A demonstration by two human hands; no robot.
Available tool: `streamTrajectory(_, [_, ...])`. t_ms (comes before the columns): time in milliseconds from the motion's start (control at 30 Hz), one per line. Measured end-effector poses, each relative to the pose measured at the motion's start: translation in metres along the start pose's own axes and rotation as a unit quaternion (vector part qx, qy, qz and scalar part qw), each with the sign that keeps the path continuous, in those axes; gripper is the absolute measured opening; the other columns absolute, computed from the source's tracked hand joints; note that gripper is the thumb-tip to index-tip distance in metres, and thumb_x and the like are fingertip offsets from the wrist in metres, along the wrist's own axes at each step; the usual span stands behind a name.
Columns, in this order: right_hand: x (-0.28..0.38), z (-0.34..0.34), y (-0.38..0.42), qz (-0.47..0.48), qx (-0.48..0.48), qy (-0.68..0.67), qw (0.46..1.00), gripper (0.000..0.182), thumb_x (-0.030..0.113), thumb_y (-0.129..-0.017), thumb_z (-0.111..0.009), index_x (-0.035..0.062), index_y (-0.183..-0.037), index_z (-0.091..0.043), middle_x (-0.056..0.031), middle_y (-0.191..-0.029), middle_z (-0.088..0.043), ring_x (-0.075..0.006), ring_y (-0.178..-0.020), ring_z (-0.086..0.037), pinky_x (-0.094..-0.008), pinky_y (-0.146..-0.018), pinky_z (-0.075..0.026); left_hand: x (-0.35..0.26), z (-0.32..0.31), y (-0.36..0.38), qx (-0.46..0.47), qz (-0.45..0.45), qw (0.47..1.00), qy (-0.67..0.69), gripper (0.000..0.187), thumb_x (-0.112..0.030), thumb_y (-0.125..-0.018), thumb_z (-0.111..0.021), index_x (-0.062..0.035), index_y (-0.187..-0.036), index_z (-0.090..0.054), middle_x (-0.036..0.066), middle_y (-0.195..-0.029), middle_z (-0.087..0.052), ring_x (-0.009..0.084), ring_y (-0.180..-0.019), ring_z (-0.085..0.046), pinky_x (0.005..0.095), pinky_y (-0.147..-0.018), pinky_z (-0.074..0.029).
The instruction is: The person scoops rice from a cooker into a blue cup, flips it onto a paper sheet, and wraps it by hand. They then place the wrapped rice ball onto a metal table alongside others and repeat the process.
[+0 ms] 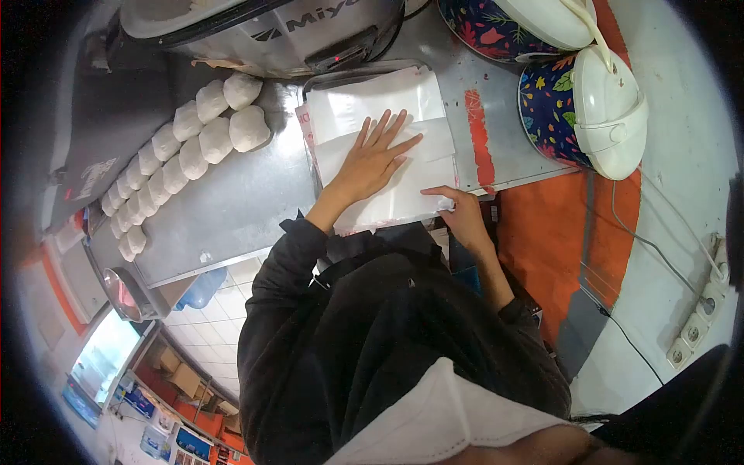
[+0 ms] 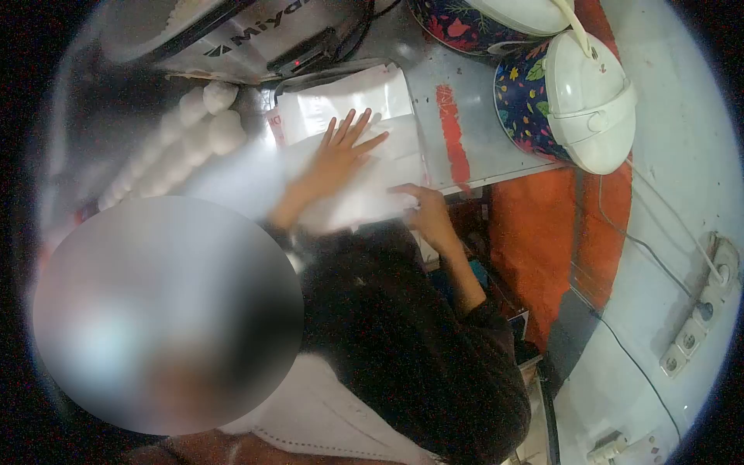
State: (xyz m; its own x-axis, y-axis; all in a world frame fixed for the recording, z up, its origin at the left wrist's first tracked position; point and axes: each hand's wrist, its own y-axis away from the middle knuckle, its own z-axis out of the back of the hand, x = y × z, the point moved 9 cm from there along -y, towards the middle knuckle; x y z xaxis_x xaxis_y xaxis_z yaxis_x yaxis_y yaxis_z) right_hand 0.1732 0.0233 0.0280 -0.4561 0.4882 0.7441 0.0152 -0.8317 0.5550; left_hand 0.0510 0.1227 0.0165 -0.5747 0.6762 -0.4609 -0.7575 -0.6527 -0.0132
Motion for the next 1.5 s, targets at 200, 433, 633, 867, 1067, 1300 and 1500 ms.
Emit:
streamTrajectory(200, [0.077, 0.012, -0.003, 0.336, -0.297, 0.34, 0.826, 0.034, 0.01, -0.063, -0.064, 0.0124, -0.097, -0.064, -0.0102, -0.108, -0.053, -0.0319, -0.101, -0.049, -0.0385, -0.089, -0.039, -0.01, 0.003, 0.007, -0.03, -0.021, 0.999, -0.012, 0.046, -0.036, -0.095, -0.037, -0.0209, -0.139, -0.04, 0.007, -0.152, -0.018, 0.0291, -0.14, -0.015, 0.0484, -0.114, -0.009])
streamTrajectory(433, [0.05, 0.024, -0.085, 0.183, -0.106, 0.092, 0.973, 0.015, 0.011, -0.079, -0.061, -0.0002, -0.086, -0.053, -0.0183, -0.075, -0.06, -0.0307, -0.064, -0.057, -0.0381, -0.061, -0.043, 0.003, -0.007, 0.021, 0.039, -0.129, 0.982, 0.132, 0.046, -0.038, -0.094, -0.043, -0.0081, -0.128, -0.049, 0.015, -0.134, -0.047, 0.0292, -0.134, -0.03, 0.0463, -0.112, -0.016])
streamTrajectory(633, [0.04, 0.027, -0.087, 0.089, -0.128, 0.124, 0.98, 0.021, 0.014, -0.084, -0.058, 0.0004, -0.097, -0.049, -0.0265, -0.073, -0.058, -0.0426, -0.077, -0.059, -0.046, -0.068, -0.046, 0.028, 0.031, 0.043, 0.231, 0.056, 0.96, 0.147, 0.042, -0.037, -0.082, -0.064, -0.0065, -0.111, -0.06, 0.014, -0.119, -0.056, 0.028, -0.115, -0.049, 0.0392, -0.096, -0.037])
streamTrajectory(867, [0.027, 0.005, -0.091, 0.22, -0.236, 0.275, 0.906, 0.033, 0.003, -0.076, -0.067, 0.0094, -0.107, -0.058, -0.013, -0.094, -0.056, -0.0262, -0.089, -0.054, -0.0337, -0.07, -0.044, 0.091, 0.0, 0.069, -0.014, 0.167, 0.951, 0.258, 0.029, -0.027, -0.083, -0.063, 0.0013, -0.088, -0.065, 0.018, -0.071, -0.063, 0.0323, -0.066, -0.062, 0.0399, -0.068, -0.049])
streamTrajectory(1067, [0.073, 0.014, -0.087, 0.248, -0.284, 0.375, 0.847, 0.028, 0.007, -0.069, -0.07, 0.0113, -0.094, -0.057, -0.0043, -0.102, -0.052, -0.0241, -0.105, -0.045, -0.037, -0.086, -0.037, 0.072, 0.04, 0.06, -0.209, 0.296, 0.929, 0.076, 0.041, -0.009, -0.064, -0.075, -0.01, -0.102, -0.059, 0.006, -0.103, -0.054, 0.0313, -0.107, -0.045, 0.04, -0.089, -0.04])
streamTrajectory(1300, [0.046, 0.005, -0.123, 0.215, -0.149, 0.205, 0.943, 0.02, 0.002, -0.071, -0.064, 0.0059, -0.089, -0.058, -0.0088, -0.092, -0.057, -0.0256, -0.091, -0.053, -0.0384, -0.079, -0.041, 0.099, 0.005, 0.05, -0.057, 0.284, 0.941, 0.175, 0.023, -0.004, -0.071, -0.065, -0.0046, -0.094, -0.06, 0.006, -0.098, -0.056, 0.0245, -0.098, -0.052, 0.0346, -0.086, -0.039])
streamTrajectory(1500, [0.052, -0.009, -0.08, 0.457, -0.153, 0.35, 0.803, 0.028, -0.004, -0.073, -0.053, -0.0025, -0.101, -0.058, -0.0137, -0.11, -0.059, -0.0292, -0.104, -0.055, -0.0368, -0.09, -0.046, 0.047, -0.012, 0.061, -0.041, 0.004, 0.994, -0.104, 0.02, -0.01, -0.082, -0.055, -0.0025, -0.099, -0.061, 0.007, -0.112, -0.058, 0.0225, -0.102, -0.053, 0.037, -0.088, -0.04])
